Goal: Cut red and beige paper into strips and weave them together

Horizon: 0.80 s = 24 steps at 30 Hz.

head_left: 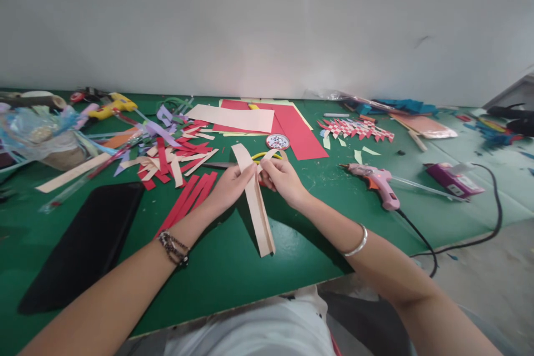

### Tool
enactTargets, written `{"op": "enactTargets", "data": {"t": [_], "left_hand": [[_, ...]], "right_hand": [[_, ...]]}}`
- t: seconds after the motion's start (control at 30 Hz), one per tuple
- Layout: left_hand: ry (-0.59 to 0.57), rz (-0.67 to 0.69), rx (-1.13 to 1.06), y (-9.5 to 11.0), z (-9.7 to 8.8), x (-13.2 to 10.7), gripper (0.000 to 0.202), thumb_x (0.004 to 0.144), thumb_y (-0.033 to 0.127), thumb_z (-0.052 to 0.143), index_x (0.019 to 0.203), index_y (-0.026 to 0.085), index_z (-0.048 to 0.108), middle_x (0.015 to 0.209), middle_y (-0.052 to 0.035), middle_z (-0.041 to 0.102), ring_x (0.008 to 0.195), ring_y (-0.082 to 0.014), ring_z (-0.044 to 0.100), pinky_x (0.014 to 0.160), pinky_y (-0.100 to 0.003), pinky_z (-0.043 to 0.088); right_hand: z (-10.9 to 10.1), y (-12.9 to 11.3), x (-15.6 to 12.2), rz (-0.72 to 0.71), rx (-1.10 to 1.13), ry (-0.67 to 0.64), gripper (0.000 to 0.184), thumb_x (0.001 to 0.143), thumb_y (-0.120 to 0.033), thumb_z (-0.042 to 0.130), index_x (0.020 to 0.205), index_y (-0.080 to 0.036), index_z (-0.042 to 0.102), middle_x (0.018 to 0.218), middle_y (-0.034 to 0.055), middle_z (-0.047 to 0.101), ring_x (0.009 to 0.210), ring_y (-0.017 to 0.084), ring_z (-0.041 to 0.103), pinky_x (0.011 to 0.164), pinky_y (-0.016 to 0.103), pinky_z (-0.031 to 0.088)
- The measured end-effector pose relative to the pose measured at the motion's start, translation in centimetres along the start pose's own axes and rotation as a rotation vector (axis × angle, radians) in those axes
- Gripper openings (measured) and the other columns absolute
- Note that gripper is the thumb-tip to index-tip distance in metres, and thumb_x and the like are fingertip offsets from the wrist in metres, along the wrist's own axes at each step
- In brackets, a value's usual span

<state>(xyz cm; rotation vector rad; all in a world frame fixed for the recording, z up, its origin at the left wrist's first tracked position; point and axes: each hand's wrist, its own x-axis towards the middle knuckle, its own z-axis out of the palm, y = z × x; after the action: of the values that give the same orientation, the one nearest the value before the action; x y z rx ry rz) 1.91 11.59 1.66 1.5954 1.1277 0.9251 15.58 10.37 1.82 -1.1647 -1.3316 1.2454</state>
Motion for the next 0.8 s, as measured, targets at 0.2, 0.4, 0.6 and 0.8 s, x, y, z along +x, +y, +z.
{"op": "enactTargets", "data": {"t": [0.2, 0.4, 0.6, 0.8], "left_hand": [[-0.048, 0.051, 0.1, 0.09, 0.02, -0.34, 0.042, 0.078, 0.048, 0.041, 0.056, 0.015, 0.054, 0.055, -0.0003, 0.054, 0.054, -0.0125, 0.046, 0.051, -0.022, 0.034], [0.095, 0.015, 0.064, 0.13, -0.06, -0.09, 0.04, 0.074, 0.05, 0.045, 0.051, 0.017, 0.044, 0.048, 0.0034, 0.041, 0.047, -0.0101, 0.037, 0.046, -0.022, 0.028], [0.09, -0.003, 0.01, 0.47, -0.09, 0.03, 0.042, 0.075, 0.053, 0.045, 0.052, 0.018, 0.046, 0.048, 0.0032, 0.045, 0.047, -0.0104, 0.04, 0.046, -0.022, 0.031], [0.125, 0.071, 0.092, 0.2, 0.08, -0.12, 0.042, 0.077, 0.05, 0.042, 0.051, 0.018, 0.041, 0.047, 0.0038, 0.039, 0.046, -0.01, 0.038, 0.045, -0.022, 0.028]], "right_hand": [[0.18, -0.08, -0.17, 0.019, -0.04, -0.063, 0.041, 0.082, -0.045, 0.044, 0.051, -0.018, 0.04, 0.039, -0.0063, 0.039, 0.035, 0.004, 0.034, 0.037, 0.018, 0.026], [0.07, 0.02, -0.2, -0.008, -0.076, -0.1, 0.038, 0.084, -0.039, 0.043, 0.052, -0.017, 0.039, 0.038, -0.0073, 0.039, 0.033, 0.003, 0.032, 0.037, 0.018, 0.025], [-0.17, -0.15, 0.0, -0.026, -0.061, -0.025, 0.04, 0.083, -0.041, 0.043, 0.051, -0.018, 0.038, 0.038, -0.007, 0.037, 0.035, 0.004, 0.032, 0.038, 0.018, 0.026], [0.13, -0.41, -0.32, -0.042, -0.125, -0.115, 0.036, 0.081, -0.04, 0.045, 0.054, -0.018, 0.039, 0.042, -0.0068, 0.039, 0.038, 0.005, 0.034, 0.041, 0.019, 0.028]]}}
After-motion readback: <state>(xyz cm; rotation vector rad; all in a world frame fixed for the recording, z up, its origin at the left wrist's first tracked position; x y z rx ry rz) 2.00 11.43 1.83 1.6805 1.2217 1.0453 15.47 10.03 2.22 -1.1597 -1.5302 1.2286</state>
